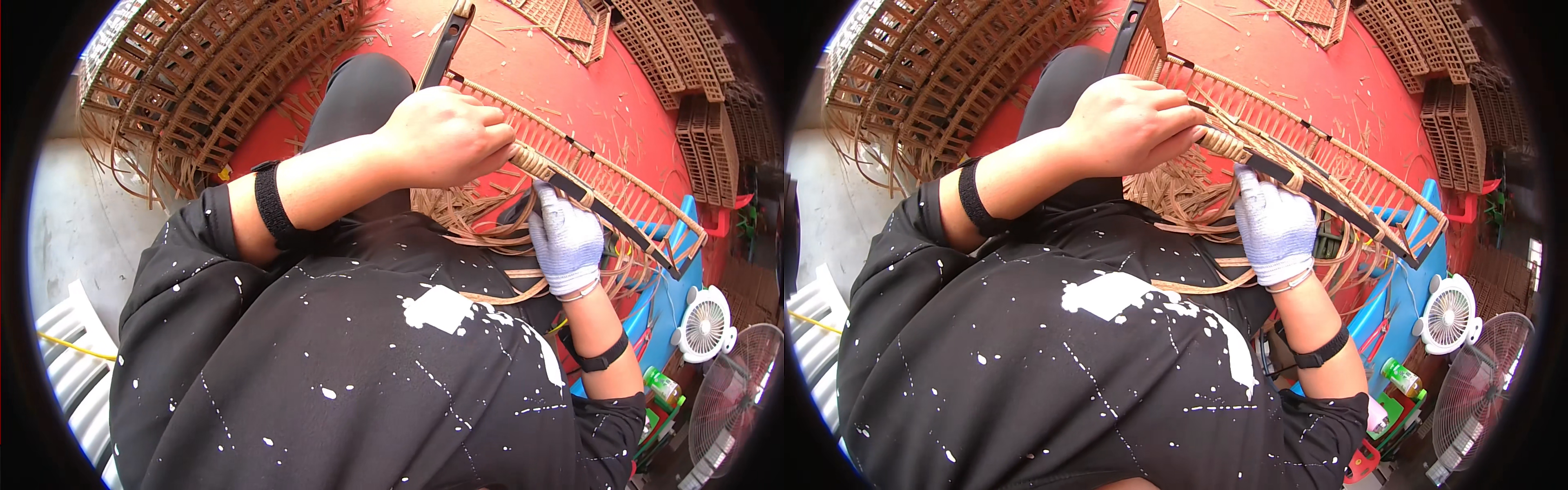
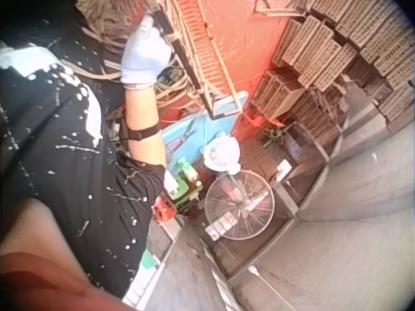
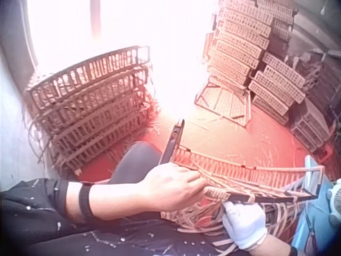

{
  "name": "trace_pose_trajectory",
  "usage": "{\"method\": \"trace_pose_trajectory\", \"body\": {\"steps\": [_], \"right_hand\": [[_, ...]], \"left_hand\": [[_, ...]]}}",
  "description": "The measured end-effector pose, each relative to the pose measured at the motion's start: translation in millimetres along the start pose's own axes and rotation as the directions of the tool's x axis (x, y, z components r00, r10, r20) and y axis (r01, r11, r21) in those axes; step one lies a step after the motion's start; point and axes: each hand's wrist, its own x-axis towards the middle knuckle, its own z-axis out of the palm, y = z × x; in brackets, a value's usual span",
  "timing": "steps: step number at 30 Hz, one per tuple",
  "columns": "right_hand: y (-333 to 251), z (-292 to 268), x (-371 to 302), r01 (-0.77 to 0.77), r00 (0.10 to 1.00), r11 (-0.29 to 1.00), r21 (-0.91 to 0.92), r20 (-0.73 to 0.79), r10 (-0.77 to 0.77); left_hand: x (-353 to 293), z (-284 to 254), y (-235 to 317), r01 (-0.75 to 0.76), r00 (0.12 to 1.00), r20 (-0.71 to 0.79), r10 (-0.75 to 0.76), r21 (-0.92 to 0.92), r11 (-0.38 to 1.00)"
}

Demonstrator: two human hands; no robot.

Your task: Weaving bamboo strips onto a furniture frame and securing them with a nail gun.

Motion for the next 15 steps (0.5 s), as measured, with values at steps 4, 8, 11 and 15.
{"method": "trace_pose_trajectory", "body": {"steps": [4, 8, 11, 15], "right_hand": [[-8.1, -6.5, 9.8, 0.042, 0.997, 0.996, 0.081, -0.063, -0.037], [-7.7, -13.2, 17.3, 0.118, 0.973, 0.968, 0.220, -0.221, -0.068], [-18.9, -11.9, 14.4, 0.047, 0.948, 0.842, 0.538, -0.290, 0.132], [-38.8, -20.1, 22.1, -0.203, 0.853, 0.190, 0.960, 0.078, 0.516]], "left_hand": [[-1.4, -1.0, 1.3, 0.024, 0.998, 0.059, -0.025, 0.016, 1.000], [3.3, -12.6, 7.5, 0.055, 0.962, 0.269, -0.047, -0.023, 0.998], [7.5, -18.6, 15.9, 0.089, 0.923, 0.375, -0.091, 0.022, 0.996], [20.2, 2.2, 26.2, 0.220, 0.842, 0.497, -0.210, 0.039, 0.975]]}}
